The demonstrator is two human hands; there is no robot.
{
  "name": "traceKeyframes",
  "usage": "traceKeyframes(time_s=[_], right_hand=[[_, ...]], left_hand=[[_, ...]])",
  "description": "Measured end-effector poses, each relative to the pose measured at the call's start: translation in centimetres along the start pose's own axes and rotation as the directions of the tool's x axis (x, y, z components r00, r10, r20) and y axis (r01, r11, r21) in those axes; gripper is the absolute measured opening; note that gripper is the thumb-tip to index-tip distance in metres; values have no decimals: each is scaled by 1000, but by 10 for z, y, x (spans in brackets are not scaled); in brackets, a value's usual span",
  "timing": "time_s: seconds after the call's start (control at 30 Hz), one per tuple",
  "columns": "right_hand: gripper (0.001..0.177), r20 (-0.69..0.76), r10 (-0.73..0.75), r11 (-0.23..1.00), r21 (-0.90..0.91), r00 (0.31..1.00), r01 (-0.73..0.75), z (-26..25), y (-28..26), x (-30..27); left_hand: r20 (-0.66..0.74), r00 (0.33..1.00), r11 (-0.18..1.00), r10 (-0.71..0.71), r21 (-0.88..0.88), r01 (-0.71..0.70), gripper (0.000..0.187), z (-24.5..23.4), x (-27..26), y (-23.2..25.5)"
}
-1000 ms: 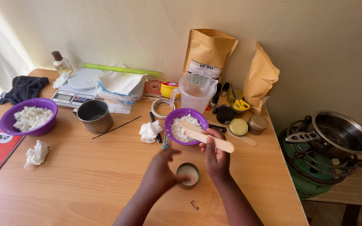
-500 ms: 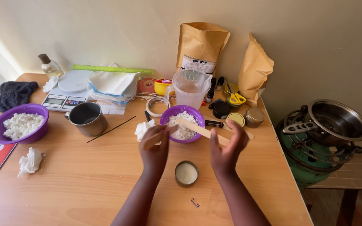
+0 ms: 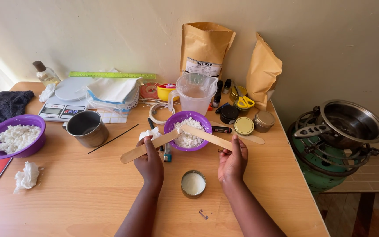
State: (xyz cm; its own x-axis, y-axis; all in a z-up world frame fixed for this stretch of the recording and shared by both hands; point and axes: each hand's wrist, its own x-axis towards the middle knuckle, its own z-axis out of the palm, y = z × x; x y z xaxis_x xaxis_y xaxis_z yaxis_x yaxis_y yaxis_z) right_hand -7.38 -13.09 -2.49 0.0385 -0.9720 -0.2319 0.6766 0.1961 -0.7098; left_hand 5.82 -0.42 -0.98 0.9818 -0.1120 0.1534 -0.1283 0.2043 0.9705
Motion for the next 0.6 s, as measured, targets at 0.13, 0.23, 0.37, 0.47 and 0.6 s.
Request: traceKeyframes(time_s=[0.13,0.23,0.37,0.47,0.6], right_hand=[[23,150,62,991,-130,987,-43,14,-12,-23],[21,219,73,979,-200,973,-29,10,-3,-22],[19,523,-222,866,-282,823,413,9,-9,-36],[15,767,-345,641,-229,541,732,8,-14,-46],[14,918,-363,304,-45,159,952,15,-23,-57]], left_hand=[[49,995,993,-86,-78,89,26,4,-2,3],[66,987,979,-146,-136,154,27,3,-3,2],[63,983,975,-172,-130,179,24,3,-1,4],[81,978,971,-192,-131,202,23,2,0,8],[121,968,957,-217,-166,236,23,2,3,8]])
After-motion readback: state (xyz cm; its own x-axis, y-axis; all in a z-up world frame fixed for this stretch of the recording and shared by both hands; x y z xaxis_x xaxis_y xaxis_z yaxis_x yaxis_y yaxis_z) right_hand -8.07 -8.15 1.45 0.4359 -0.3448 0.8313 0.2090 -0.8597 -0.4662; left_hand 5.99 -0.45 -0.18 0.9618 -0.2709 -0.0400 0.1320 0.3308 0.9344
